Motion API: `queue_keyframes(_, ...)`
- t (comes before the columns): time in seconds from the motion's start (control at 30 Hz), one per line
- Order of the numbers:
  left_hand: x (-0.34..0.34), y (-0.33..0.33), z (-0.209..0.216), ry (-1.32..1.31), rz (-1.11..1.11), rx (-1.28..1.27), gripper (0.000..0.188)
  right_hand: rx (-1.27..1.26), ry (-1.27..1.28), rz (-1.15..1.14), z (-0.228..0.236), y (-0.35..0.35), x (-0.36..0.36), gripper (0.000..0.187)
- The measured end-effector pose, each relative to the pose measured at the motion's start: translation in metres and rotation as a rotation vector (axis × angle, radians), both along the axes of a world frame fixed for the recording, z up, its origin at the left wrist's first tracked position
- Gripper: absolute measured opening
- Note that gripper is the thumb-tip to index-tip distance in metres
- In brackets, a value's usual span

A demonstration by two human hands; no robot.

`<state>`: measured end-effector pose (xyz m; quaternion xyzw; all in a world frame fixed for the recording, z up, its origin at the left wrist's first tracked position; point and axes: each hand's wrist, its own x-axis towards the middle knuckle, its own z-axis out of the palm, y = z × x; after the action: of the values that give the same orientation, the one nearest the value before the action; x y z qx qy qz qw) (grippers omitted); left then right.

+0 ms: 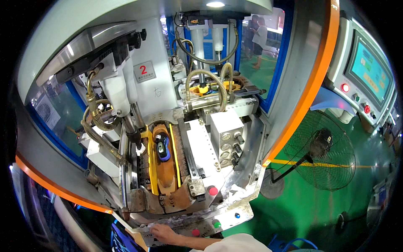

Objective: The person operates a shoe-lasting machine to shape shoes and then places the finished shoes onto a conveyor belt.

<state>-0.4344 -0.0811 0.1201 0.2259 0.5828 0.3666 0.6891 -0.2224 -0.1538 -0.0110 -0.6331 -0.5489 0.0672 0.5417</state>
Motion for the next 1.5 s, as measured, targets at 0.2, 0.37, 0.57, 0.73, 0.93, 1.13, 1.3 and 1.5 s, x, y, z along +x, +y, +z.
queue_keyframes(0.2, -0.011, -0.02, -0.022, 0.31, -0.383, 0.473, 0.022, -0.147, 0.014, 0.105, -0.033, 0.001, -0.026, 0.024)
queue_keyframes(0.37, 0.027, -0.038, 0.04, -0.069, 0.092, -0.024, 0.025, -0.278, -0.081, 0.127, -0.092, 0.012, -0.036, 0.028)
queue_keyframes(0.57, 0.026, -0.039, 0.044, 0.012, 0.133, 0.001, 0.013, -0.24, -0.034, 0.005, -0.06, 0.017, -0.022, 0.038)
queue_keyframes(0.73, 0.034, -0.047, 0.063, 0.1, 0.13, 0.026, 0.01, 0.461, 0.124, -0.352, 0.222, 0.048, 0.203, 0.055)
queue_keyframes(0.93, 0.014, -0.071, 0.042, 0.336, -0.131, 0.413, 0.01, 0.489, 0.054, -0.592, 0.327, 0.151, 0.378, 0.084)
queue_keyframes(1.13, -0.03, -0.094, 0.01, 0.383, -0.165, 0.361, 0.009, 0.451, 0.074, -0.594, 0.318, 0.159, 0.378, 0.083)
queue_keyframes(1.3, -0.057, -0.114, -0.02, 0.444, -0.188, 0.403, 0.02, 0.423, 0.108, -0.586, 0.324, 0.143, 0.385, 0.08)
queue_keyframes(1.5, -0.085, -0.168, -0.007, -0.217, 0.426, 0.035, 0.035, 0.188, 0.009, -0.584, 0.303, 0.201, 0.356, 0.072)
